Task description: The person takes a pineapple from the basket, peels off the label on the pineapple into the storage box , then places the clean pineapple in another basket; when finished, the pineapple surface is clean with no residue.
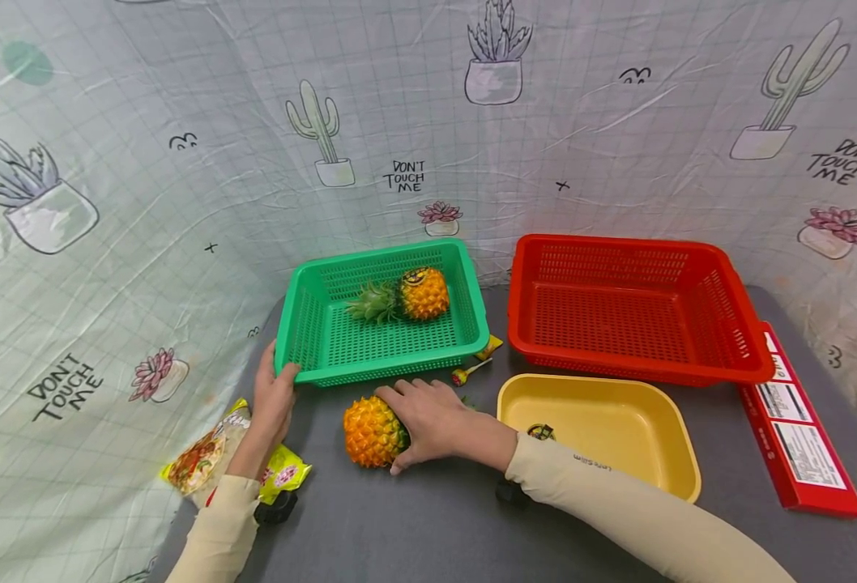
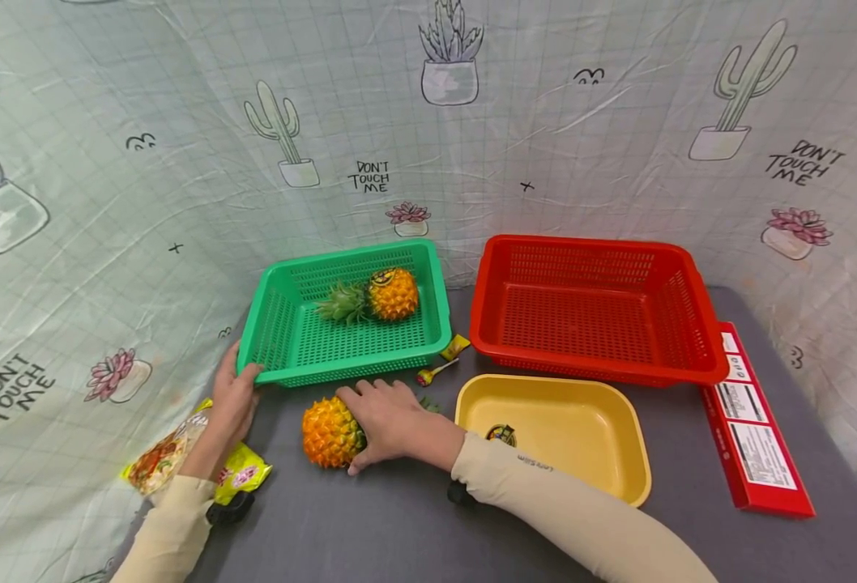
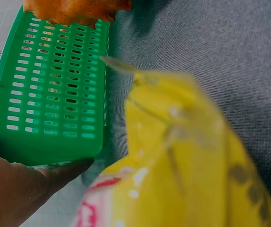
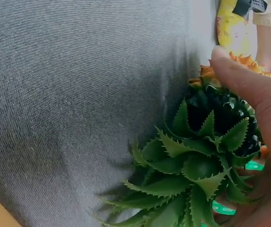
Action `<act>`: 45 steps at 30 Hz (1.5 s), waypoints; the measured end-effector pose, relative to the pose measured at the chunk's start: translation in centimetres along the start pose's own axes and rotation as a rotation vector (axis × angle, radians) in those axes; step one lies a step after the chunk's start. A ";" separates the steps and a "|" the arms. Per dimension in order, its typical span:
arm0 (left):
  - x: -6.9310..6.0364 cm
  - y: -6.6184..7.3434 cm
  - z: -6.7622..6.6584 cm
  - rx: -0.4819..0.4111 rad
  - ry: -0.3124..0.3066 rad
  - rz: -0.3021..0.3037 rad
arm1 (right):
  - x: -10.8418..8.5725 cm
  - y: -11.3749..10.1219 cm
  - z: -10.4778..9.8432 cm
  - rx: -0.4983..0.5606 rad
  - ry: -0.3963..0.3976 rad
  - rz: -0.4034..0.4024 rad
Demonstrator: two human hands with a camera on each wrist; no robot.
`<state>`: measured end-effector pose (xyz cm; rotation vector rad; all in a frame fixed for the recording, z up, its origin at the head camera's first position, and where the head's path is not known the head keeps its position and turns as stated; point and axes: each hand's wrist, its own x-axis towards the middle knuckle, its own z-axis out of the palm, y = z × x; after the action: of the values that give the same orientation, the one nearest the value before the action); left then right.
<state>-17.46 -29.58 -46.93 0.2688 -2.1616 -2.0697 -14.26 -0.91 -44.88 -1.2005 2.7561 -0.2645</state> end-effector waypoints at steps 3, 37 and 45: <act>-0.1 -0.1 0.0 0.012 0.003 0.028 | 0.0 0.0 0.1 -0.004 0.012 -0.004; 0.1 -0.5 -0.1 0.097 0.005 0.069 | -4.7 3.8 -9.5 0.132 0.257 0.006; 0.2 -0.5 -0.1 0.069 -0.017 0.079 | -6.5 6.7 -12.1 0.140 0.284 0.071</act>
<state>-17.58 -29.74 -47.41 0.1710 -2.2195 -1.9653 -16.88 9.68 -34.24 -1.1040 2.9481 -0.6564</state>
